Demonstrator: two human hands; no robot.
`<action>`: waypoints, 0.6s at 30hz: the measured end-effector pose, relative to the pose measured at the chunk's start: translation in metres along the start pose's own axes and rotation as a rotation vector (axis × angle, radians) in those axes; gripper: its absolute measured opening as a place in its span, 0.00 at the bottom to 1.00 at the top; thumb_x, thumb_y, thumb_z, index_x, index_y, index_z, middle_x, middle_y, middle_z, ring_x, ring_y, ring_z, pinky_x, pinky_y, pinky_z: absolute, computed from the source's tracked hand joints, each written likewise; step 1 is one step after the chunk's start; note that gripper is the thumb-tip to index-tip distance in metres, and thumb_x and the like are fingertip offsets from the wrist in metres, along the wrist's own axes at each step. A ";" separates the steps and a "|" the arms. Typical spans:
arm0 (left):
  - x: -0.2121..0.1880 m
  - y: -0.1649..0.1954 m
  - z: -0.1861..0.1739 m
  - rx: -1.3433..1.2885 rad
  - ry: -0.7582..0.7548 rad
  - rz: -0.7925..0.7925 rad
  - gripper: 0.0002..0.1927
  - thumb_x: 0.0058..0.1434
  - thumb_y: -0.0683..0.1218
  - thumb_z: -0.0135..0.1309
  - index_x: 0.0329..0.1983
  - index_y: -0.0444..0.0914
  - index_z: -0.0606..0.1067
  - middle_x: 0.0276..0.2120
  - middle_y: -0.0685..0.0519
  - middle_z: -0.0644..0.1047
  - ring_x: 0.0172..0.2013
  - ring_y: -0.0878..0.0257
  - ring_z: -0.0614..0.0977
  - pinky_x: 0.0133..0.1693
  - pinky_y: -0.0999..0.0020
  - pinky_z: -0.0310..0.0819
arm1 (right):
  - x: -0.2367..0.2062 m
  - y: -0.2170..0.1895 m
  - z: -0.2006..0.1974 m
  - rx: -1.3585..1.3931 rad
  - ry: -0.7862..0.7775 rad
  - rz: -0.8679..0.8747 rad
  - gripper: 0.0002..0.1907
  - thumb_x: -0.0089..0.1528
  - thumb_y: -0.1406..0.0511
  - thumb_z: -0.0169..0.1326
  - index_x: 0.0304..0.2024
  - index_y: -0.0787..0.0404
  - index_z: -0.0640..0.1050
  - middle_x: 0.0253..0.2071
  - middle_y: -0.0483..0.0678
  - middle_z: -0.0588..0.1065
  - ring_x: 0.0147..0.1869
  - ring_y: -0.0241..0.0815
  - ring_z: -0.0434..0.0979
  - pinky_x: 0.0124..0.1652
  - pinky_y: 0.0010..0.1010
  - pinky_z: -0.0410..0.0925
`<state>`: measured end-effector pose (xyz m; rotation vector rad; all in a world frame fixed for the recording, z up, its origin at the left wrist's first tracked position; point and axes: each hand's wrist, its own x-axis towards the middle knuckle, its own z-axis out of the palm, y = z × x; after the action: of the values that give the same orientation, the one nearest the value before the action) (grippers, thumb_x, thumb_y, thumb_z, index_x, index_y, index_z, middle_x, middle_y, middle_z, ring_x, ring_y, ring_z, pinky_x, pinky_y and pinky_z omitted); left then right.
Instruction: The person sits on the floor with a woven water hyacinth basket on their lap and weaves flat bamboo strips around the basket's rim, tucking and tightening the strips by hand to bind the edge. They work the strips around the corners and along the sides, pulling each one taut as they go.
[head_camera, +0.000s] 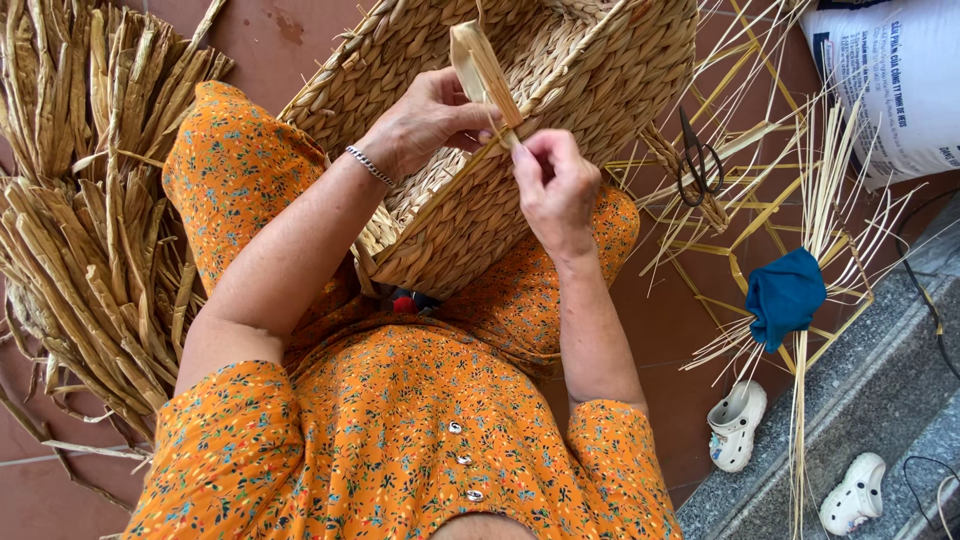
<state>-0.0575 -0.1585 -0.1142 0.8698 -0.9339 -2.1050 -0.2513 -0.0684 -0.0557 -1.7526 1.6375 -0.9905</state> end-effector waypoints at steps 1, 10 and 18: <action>-0.001 -0.001 0.000 -0.018 0.003 -0.006 0.10 0.64 0.44 0.63 0.46 0.36 0.78 0.36 0.52 0.82 0.33 0.68 0.84 0.36 0.71 0.85 | -0.008 0.002 -0.004 0.031 -0.008 0.036 0.04 0.68 0.69 0.58 0.39 0.63 0.76 0.28 0.42 0.79 0.28 0.27 0.77 0.27 0.20 0.69; -0.019 -0.006 0.009 0.159 -0.057 0.125 0.10 0.67 0.41 0.53 0.49 0.38 0.80 0.41 0.57 0.82 0.39 0.73 0.80 0.44 0.75 0.79 | -0.091 0.039 -0.096 0.245 -0.386 0.500 0.05 0.64 0.68 0.57 0.34 0.64 0.75 0.23 0.40 0.73 0.24 0.26 0.70 0.23 0.20 0.64; -0.017 -0.012 0.022 0.562 0.150 0.261 0.13 0.68 0.49 0.62 0.37 0.33 0.82 0.26 0.57 0.77 0.28 0.73 0.72 0.29 0.74 0.68 | -0.117 0.014 -0.106 -0.107 -0.593 0.418 0.11 0.58 0.64 0.64 0.37 0.65 0.79 0.29 0.43 0.74 0.31 0.30 0.72 0.31 0.25 0.67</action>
<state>-0.0689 -0.1312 -0.1075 1.0908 -1.5001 -1.5497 -0.3445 0.0554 -0.0226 -1.4801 1.5711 -0.1655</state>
